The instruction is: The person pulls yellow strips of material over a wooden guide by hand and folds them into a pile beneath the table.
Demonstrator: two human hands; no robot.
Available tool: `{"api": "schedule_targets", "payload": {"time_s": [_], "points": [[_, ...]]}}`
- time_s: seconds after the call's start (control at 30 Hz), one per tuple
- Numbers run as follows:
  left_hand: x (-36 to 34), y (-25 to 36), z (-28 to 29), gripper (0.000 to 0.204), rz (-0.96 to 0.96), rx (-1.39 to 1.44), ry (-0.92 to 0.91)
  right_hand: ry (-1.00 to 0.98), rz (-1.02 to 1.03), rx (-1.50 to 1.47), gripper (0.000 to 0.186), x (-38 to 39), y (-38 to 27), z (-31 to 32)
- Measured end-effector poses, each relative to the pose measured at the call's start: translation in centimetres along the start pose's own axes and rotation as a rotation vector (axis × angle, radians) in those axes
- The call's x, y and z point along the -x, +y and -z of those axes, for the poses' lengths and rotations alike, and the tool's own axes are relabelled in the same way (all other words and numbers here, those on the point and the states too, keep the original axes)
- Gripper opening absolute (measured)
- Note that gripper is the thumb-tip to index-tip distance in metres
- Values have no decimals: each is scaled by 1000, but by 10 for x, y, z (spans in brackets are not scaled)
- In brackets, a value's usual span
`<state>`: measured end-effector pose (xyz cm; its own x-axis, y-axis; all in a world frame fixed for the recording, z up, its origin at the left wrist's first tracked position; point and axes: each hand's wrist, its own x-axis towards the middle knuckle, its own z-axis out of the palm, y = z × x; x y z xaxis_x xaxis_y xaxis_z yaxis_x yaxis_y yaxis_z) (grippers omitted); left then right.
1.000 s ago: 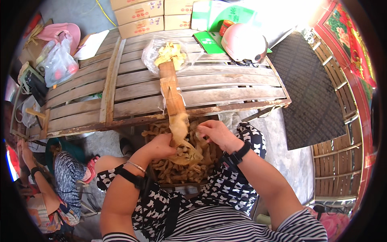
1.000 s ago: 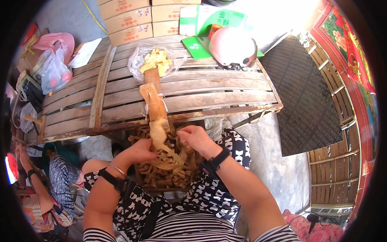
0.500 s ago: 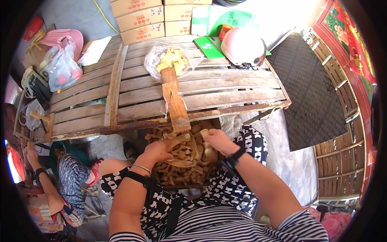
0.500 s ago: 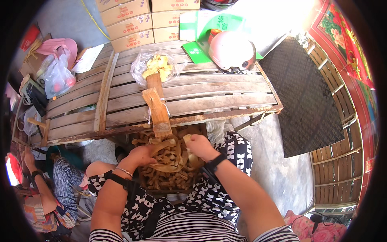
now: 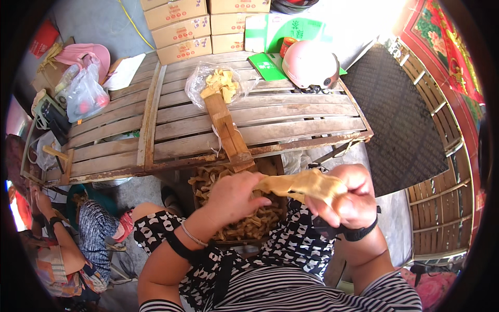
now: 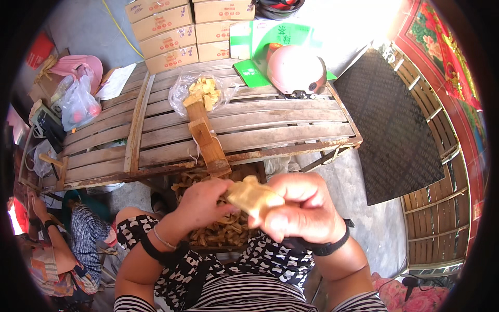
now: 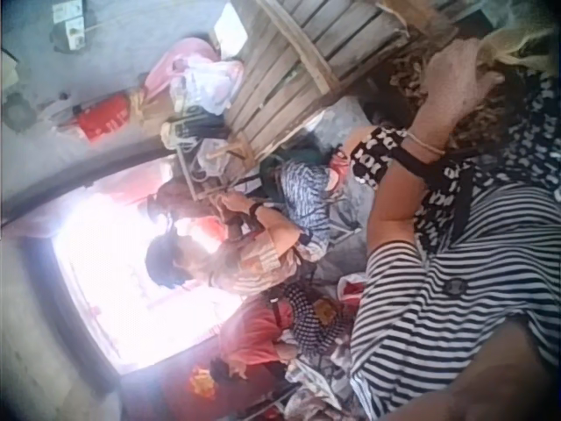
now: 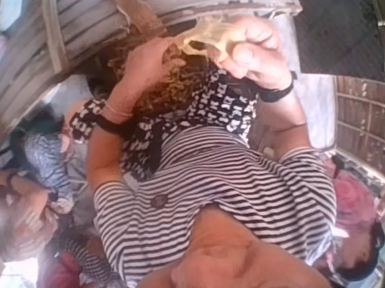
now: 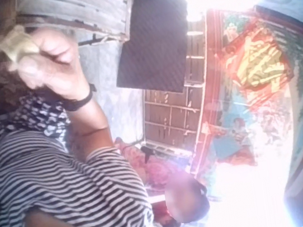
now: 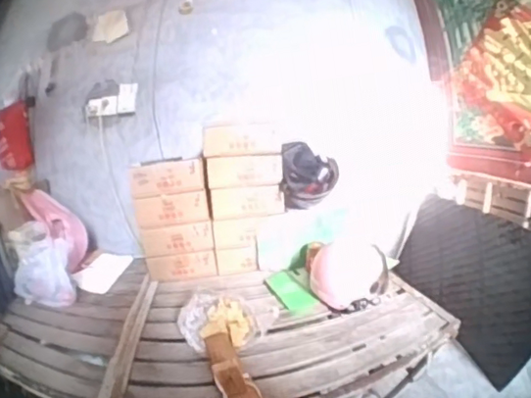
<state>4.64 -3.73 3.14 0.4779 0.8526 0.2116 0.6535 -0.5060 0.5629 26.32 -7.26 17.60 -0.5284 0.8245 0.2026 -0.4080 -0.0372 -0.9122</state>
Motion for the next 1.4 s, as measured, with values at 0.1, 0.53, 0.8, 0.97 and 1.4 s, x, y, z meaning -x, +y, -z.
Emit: {"api": "schedule_targets", "payload": {"time_s": [0.1, 0.53, 0.8, 0.97, 1.4], "points": [[1, 24, 0, 39, 95, 32, -128, -105, 88, -106, 26, 1, -9, -22], [31, 18, -70, 32, -195, 384, 63, -390, 392, -258, 16, 31, -57, 2], [39, -60, -13, 27, 277, 446, 306, -119, 343, -147, 18, 41, -41, 16], [30, -51, 26, 24, 287, 543, 262, 67, 254, -84, 19, 41, -19, 29], [57, -73, 38, 39, 60, -49, -35, 221, 386, -94, 24, 60, -39, 61]]}}
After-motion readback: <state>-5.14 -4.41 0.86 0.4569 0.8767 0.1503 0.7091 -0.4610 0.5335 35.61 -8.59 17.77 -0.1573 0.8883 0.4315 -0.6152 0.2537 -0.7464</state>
